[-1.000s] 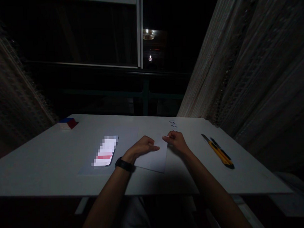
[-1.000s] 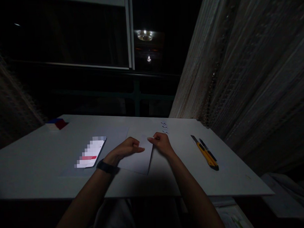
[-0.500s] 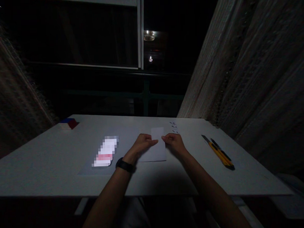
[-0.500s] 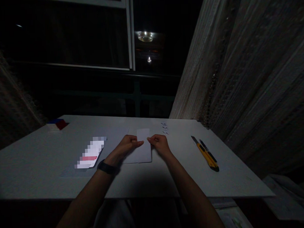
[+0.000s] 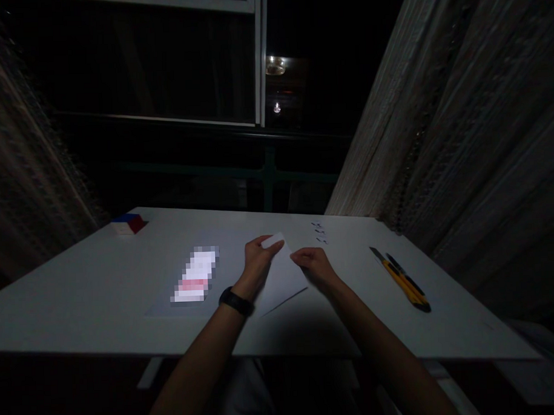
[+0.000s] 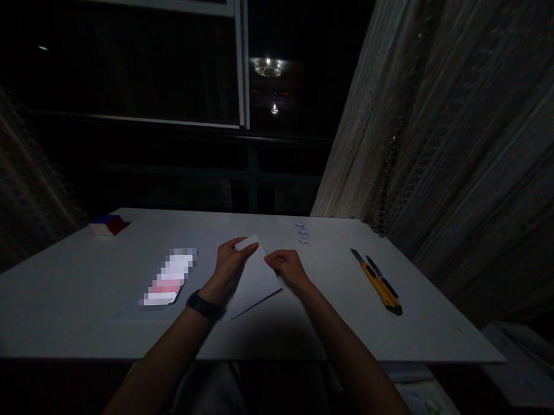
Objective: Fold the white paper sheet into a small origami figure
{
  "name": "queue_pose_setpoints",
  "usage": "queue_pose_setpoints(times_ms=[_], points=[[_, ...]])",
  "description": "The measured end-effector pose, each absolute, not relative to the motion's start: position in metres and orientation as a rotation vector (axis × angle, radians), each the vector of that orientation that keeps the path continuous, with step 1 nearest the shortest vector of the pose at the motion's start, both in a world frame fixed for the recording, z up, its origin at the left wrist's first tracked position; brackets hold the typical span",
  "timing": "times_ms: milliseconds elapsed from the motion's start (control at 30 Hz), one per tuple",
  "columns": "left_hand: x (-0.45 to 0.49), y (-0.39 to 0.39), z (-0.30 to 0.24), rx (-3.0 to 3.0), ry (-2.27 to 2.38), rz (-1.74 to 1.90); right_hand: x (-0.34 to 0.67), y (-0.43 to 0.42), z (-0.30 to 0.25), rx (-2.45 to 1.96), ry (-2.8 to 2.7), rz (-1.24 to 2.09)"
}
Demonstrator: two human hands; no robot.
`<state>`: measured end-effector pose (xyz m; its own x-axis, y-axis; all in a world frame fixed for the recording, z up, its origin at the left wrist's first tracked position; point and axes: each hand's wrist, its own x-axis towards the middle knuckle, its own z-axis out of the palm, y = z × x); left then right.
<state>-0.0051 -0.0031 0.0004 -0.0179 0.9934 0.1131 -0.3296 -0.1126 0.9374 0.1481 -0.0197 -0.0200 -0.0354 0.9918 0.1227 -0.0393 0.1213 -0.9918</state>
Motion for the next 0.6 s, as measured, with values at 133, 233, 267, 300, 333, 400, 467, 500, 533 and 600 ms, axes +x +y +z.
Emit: queue_pose_setpoints(times_ms=[133, 233, 267, 300, 333, 400, 467, 500, 533, 600], points=[[-0.003, -0.006, 0.002, 0.947, 0.814, 1.355, 0.148, -0.019, -0.021, -1.029, -1.228, 1.161], [-0.004, -0.004, 0.0, 0.896, 0.857, 1.355, 0.149, -0.022, -0.019, -1.039, -1.237, 1.189], [-0.005, -0.003, -0.001, 0.879, 0.876, 1.376, 0.149, -0.024, -0.018, -1.047, -1.252, 1.195], [-0.007, -0.002, -0.001, 0.86, 0.896, 1.4, 0.15, -0.025, -0.017, -1.056, -1.273, 1.197], [-0.009, 0.0, -0.001, 0.845, 0.911, 1.424, 0.15, -0.027, -0.016, -1.065, -1.299, 1.197], [-0.013, 0.002, -0.001, 0.838, 0.925, 1.465, 0.151, -0.031, -0.015, -1.08, -1.335, 1.227], [-0.015, 0.003, 0.001, 0.844, 0.927, 1.499, 0.153, -0.037, -0.014, -1.084, -1.342, 1.293], [-0.016, 0.004, 0.002, 0.846, 0.926, 1.513, 0.155, -0.041, -0.014, -1.078, -1.348, 1.322], [-0.017, 0.004, 0.002, 0.844, 0.924, 1.522, 0.158, -0.045, -0.014, -1.068, -1.366, 1.339], [-0.017, 0.004, 0.004, 0.829, 0.912, 1.526, 0.167, -0.052, -0.014, -1.049, -1.44, 1.343]])
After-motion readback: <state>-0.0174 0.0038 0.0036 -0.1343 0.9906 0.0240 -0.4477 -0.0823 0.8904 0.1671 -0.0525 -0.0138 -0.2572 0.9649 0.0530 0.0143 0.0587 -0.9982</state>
